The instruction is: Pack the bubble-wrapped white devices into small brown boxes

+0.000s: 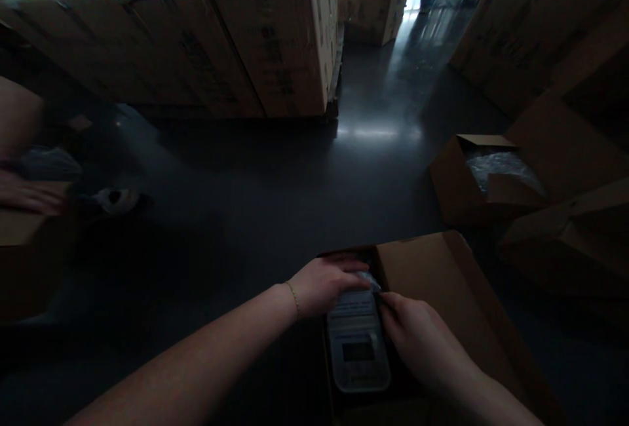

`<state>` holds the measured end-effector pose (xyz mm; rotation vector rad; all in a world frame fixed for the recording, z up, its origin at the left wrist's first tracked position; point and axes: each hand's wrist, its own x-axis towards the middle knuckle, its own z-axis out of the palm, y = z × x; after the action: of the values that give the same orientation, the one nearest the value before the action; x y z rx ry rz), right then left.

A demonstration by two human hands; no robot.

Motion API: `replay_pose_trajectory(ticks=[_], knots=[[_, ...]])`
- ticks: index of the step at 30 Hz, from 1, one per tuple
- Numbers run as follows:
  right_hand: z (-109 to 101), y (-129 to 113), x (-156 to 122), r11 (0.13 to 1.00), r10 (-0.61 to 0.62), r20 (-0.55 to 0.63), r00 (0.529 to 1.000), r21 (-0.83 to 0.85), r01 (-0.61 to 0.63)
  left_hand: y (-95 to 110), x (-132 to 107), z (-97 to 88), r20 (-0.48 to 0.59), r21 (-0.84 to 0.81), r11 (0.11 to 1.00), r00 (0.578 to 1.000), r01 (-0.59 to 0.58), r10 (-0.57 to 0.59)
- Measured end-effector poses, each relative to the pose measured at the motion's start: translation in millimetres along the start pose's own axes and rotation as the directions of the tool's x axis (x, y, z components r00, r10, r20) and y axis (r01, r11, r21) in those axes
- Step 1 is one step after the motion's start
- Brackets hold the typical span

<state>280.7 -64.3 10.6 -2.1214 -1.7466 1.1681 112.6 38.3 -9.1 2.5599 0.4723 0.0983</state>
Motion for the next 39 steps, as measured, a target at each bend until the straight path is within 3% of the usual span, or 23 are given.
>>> replay_pose_trajectory(ticks=[6,20,25,29,31,35,39], knots=[[2.1,-2.8,-2.2,0.998,0.042,0.012,0.999,0.042,-0.043,8.0,5.7,-3.8,-0.009,0.008,0.997,0.997,0.080,-0.080],[3.8,-5.6,-0.6,0.998,0.037,-0.001,0.999,0.053,-0.037,2.2,3.4,-4.4,-0.010,-0.015,1.000,1.000,0.024,-0.024],[-2.0,1.9,7.0,0.988,0.091,0.148,0.985,0.109,-0.108,4.1,-1.5,1.9,-0.053,0.032,0.999,0.998,0.017,-0.015],[-9.8,5.2,14.6,0.971,0.164,0.312,0.936,0.114,-0.208,5.3,-6.5,10.1,-0.092,0.014,0.999,0.995,0.035,-0.033],[-13.0,4.5,16.6,0.980,0.137,0.322,0.937,0.097,-0.177,5.0,-7.1,12.1,-0.103,-0.014,0.999,0.994,0.047,-0.048],[-14.0,1.0,15.3,0.997,-0.067,0.191,0.979,-0.034,0.074,4.7,-4.8,12.6,-0.109,-0.035,0.999,0.994,0.028,-0.031],[-10.5,-1.8,4.5,0.964,-0.100,0.093,0.991,-0.237,0.119,10.0,-3.8,12.4,-0.142,-0.039,0.998,0.989,0.040,-0.045]])
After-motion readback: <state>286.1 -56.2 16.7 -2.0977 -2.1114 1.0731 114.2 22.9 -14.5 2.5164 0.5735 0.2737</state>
